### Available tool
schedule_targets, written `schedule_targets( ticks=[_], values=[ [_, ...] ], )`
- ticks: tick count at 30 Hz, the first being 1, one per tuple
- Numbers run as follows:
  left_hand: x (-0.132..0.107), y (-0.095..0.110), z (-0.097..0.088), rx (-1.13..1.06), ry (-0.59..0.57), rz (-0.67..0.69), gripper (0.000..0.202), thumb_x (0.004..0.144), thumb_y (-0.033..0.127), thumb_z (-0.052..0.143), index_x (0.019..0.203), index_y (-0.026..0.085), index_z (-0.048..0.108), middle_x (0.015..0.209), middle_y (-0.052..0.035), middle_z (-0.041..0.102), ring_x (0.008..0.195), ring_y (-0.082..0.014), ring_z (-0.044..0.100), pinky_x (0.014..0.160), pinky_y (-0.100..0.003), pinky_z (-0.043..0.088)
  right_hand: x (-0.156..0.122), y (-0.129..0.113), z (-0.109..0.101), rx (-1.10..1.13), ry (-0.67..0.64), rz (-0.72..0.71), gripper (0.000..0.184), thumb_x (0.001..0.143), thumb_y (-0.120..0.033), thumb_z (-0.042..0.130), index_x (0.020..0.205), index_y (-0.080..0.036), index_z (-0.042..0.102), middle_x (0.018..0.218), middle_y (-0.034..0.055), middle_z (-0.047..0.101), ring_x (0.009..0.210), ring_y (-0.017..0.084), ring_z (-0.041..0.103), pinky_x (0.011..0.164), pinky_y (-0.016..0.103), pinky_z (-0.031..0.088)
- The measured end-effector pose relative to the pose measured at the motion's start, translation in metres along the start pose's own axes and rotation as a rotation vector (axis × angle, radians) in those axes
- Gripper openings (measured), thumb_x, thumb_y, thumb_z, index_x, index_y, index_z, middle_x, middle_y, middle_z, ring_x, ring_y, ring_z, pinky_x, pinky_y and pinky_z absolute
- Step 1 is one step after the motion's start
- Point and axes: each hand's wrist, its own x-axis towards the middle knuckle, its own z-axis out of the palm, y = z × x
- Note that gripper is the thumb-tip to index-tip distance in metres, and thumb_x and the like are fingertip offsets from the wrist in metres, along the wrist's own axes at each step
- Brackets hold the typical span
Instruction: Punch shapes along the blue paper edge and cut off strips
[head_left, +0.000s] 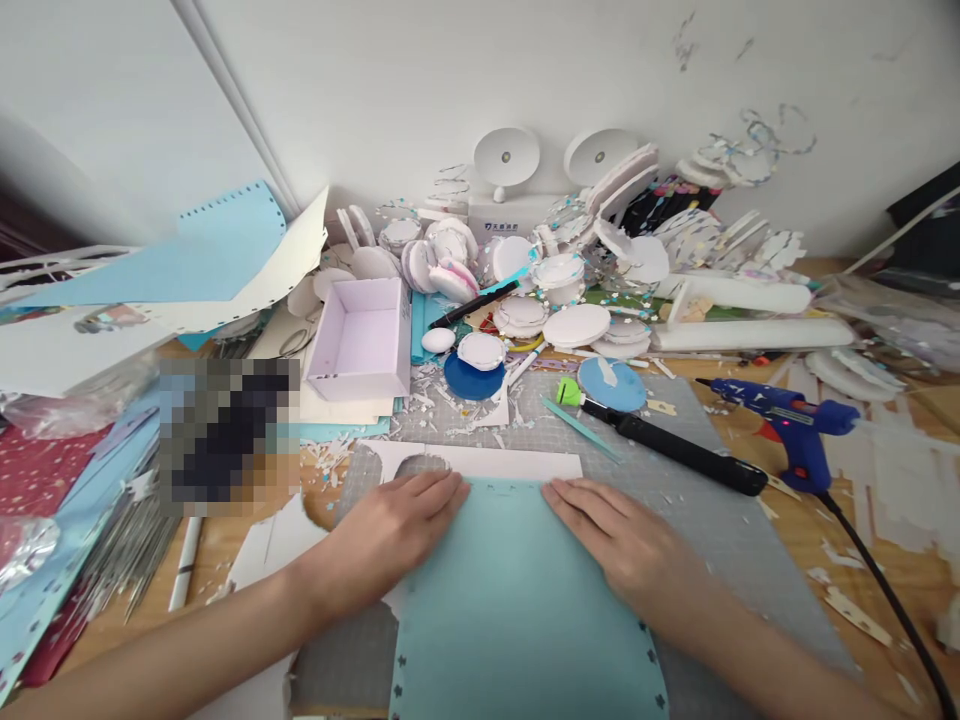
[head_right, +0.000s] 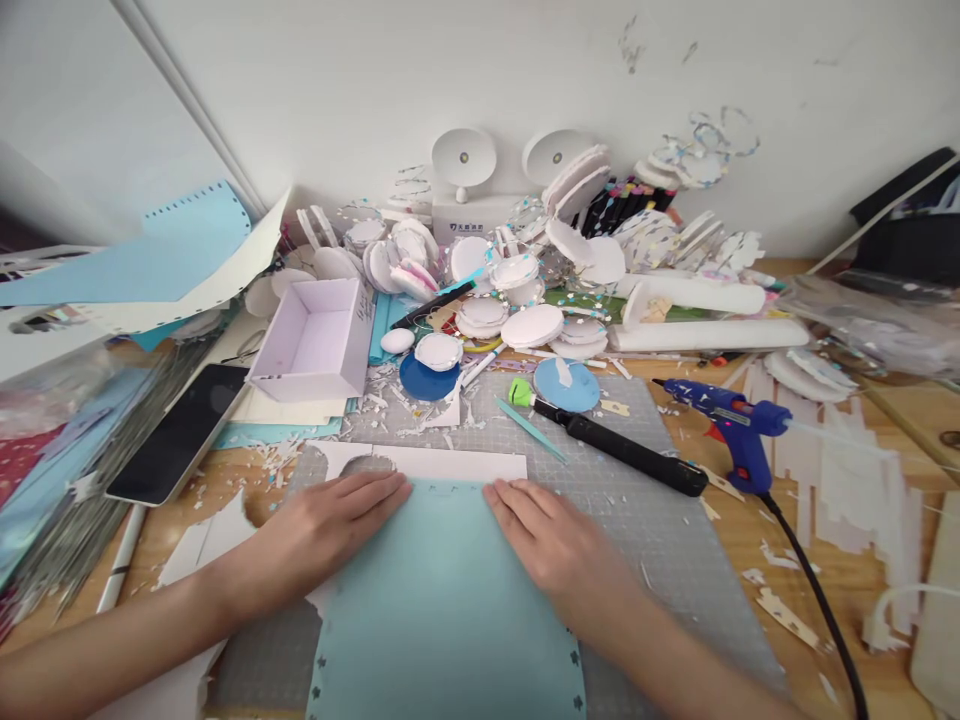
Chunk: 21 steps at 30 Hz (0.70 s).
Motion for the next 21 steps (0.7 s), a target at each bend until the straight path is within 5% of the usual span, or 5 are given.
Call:
schedule_targets(
  ticks=[3, 7, 13, 16, 21],
  values=[
    [0.012, 0.017, -0.005, 0.020, -0.085, -0.124, 0.049, 0.090, 0.007, 0.034, 0.139, 0.009, 0.033, 0.112, -0.0155, 0.061, 0.102, -0.0282, 0.057, 0.075, -0.038, 0.056, 0.002, -0.009, -0.003, -0.071, 0.000, 0.029, 0.044, 0.088, -0.004, 0.034, 0.125, -0.007, 0.057, 0.123, 0.0148, 0.062, 0.112, 0.028, 0.056, 0.092, 0.041, 0.052],
    [0.032, 0.043, -0.004, 0.089, -0.128, -0.288, 0.055, 0.092, 0.035, 0.044, 0.141, 0.012, 0.035, 0.100, -0.0139, 0.060, 0.092, -0.0315, 0.056, 0.062, -0.038, 0.053, 0.025, -0.028, -0.009, -0.162, -0.007, 0.090, 0.039, 0.089, -0.019, 0.043, 0.120, -0.002, 0.060, 0.100, 0.0203, 0.069, 0.086, 0.031, 0.065, 0.069, 0.044, 0.057],
    [0.032, 0.057, 0.011, 0.207, -0.070, -0.328, 0.059, 0.092, 0.040, 0.046, 0.139, 0.007, 0.039, 0.107, -0.0161, 0.057, 0.104, -0.0338, 0.052, 0.078, -0.041, 0.050, 0.027, -0.038, -0.004, -0.087, -0.038, 0.015, 0.055, 0.093, -0.029, 0.042, 0.140, -0.001, 0.038, 0.146, 0.0180, 0.039, 0.135, 0.030, 0.036, 0.105, 0.044, 0.042],
    [0.027, 0.057, 0.013, 0.226, -0.078, -0.360, 0.058, 0.093, 0.039, 0.043, 0.143, 0.009, 0.036, 0.113, -0.0153, 0.057, 0.111, -0.0334, 0.051, 0.084, -0.040, 0.050, 0.007, -0.032, -0.004, -0.113, -0.089, 0.073, 0.060, 0.094, -0.035, 0.042, 0.145, -0.006, 0.030, 0.151, 0.0142, 0.032, 0.138, 0.027, 0.032, 0.107, 0.044, 0.038],
    [0.017, 0.059, 0.015, 0.232, -0.111, -0.392, 0.065, 0.091, 0.041, 0.042, 0.140, -0.002, 0.037, 0.125, -0.0253, 0.053, 0.118, -0.0369, 0.049, 0.093, -0.043, 0.046, -0.026, -0.023, -0.006, -0.182, -0.079, 0.183, 0.066, 0.093, -0.039, 0.042, 0.148, -0.008, 0.023, 0.151, 0.0122, 0.032, 0.137, 0.024, 0.034, 0.106, 0.041, 0.038]
  ],
)
